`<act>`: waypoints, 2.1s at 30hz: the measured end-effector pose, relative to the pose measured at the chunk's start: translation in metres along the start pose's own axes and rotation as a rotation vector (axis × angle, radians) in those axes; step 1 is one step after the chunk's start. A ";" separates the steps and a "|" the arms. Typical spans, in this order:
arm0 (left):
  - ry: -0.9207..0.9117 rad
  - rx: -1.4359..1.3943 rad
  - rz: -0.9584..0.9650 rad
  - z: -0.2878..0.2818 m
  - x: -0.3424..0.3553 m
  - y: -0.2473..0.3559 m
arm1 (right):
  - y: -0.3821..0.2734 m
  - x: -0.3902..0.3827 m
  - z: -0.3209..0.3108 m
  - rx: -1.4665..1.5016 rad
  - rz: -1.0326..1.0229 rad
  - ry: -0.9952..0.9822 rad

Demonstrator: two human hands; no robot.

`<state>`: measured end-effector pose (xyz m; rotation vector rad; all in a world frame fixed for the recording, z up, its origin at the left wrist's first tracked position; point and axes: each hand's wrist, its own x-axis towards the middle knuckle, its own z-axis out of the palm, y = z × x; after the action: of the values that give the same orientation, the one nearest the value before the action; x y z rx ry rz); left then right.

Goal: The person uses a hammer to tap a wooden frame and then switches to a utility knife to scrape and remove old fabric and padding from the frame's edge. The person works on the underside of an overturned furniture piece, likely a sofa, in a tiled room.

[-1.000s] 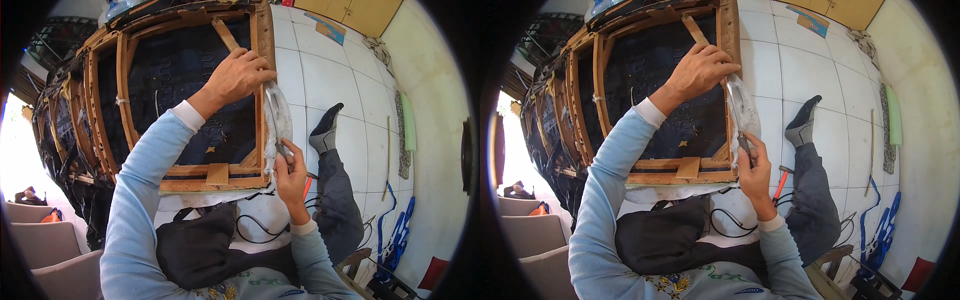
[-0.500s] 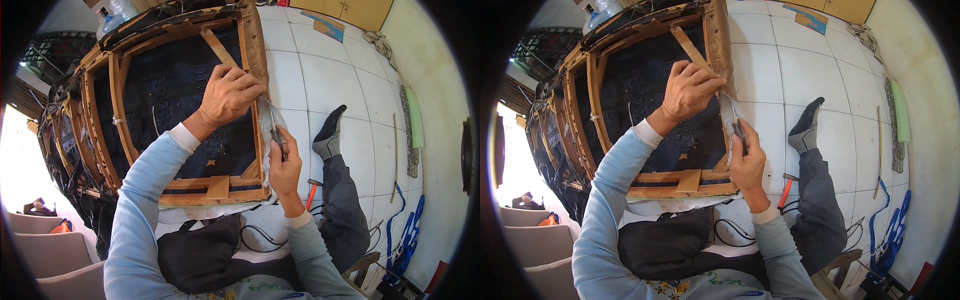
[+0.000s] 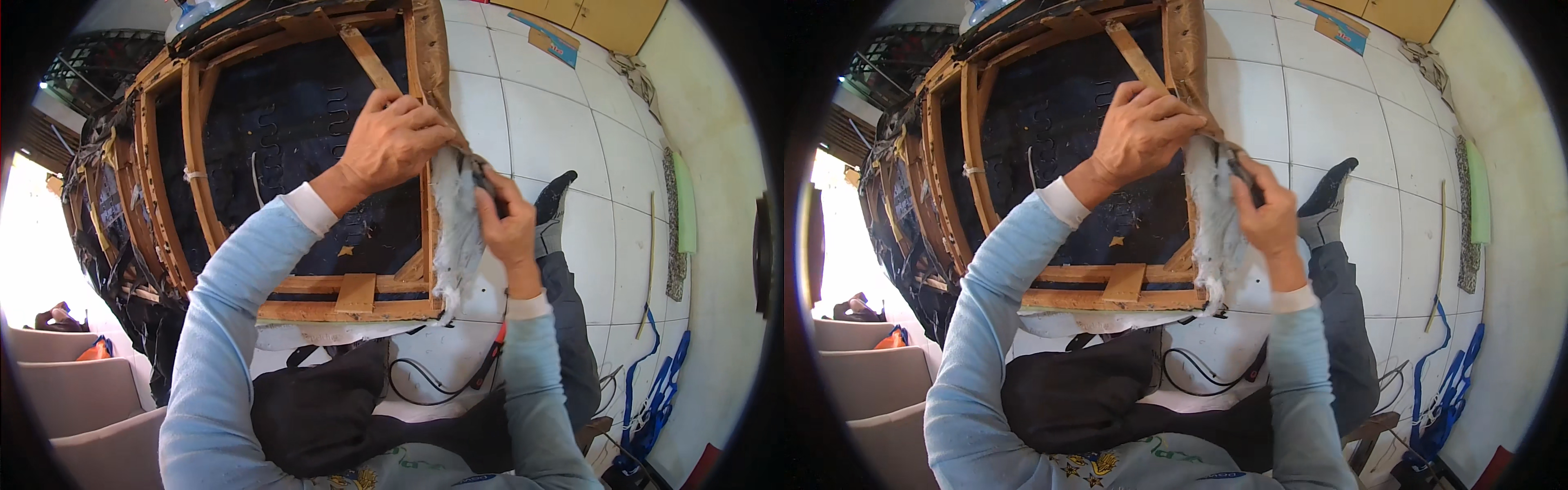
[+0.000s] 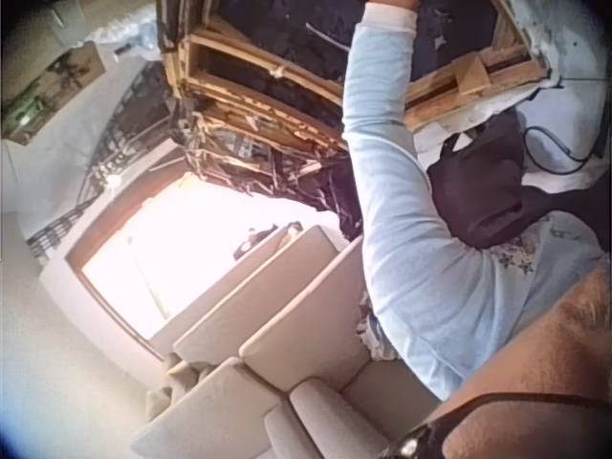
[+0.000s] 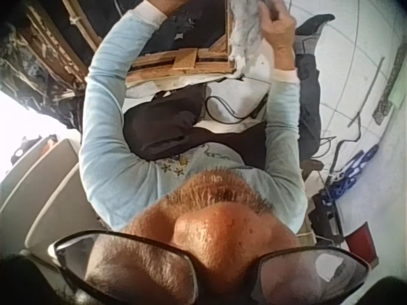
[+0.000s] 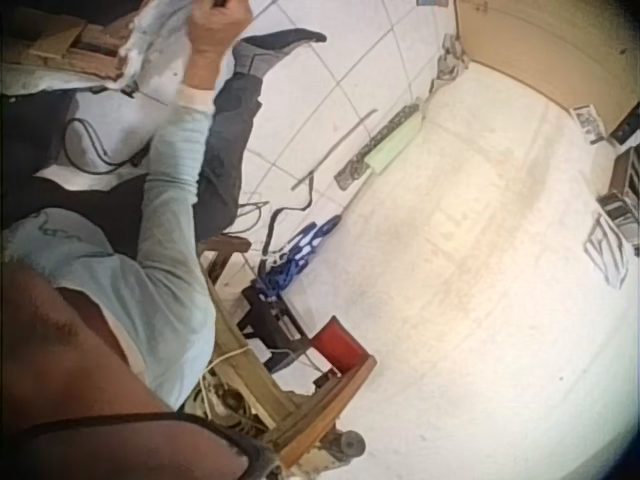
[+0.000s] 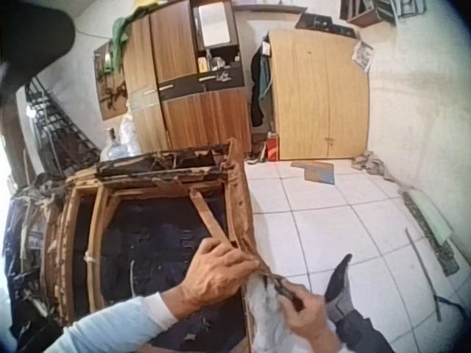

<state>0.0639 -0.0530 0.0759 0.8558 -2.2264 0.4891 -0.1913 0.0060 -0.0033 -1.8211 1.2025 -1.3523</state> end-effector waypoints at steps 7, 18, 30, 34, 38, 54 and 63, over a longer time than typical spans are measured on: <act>-0.013 -0.014 -0.063 -0.002 -0.001 0.004 | -0.024 -0.006 0.005 -0.098 0.007 0.047; 0.012 -0.068 -0.132 -0.008 -0.002 0.002 | -0.074 -0.011 0.041 -0.047 0.213 0.123; 0.036 -0.074 -0.248 0.000 0.000 0.006 | -0.171 0.069 -0.041 -0.626 0.103 -0.363; 0.055 -0.018 -0.177 0.002 0.001 0.002 | -0.116 0.028 -0.035 -0.408 0.185 -0.234; 0.026 0.003 -0.135 0.005 -0.006 0.001 | -0.053 0.009 -0.032 -0.211 0.040 -0.121; 0.152 -0.149 -0.430 -0.008 -0.033 0.010 | -0.123 0.041 -0.017 0.637 0.739 -0.286; 0.149 -0.272 -0.906 -0.025 -0.033 -0.006 | -0.238 0.070 0.106 1.204 0.325 -0.380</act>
<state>0.0983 -0.0290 0.0702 1.4737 -1.4974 -0.1746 -0.0084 0.0393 0.1923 -0.8782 0.2757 -1.0662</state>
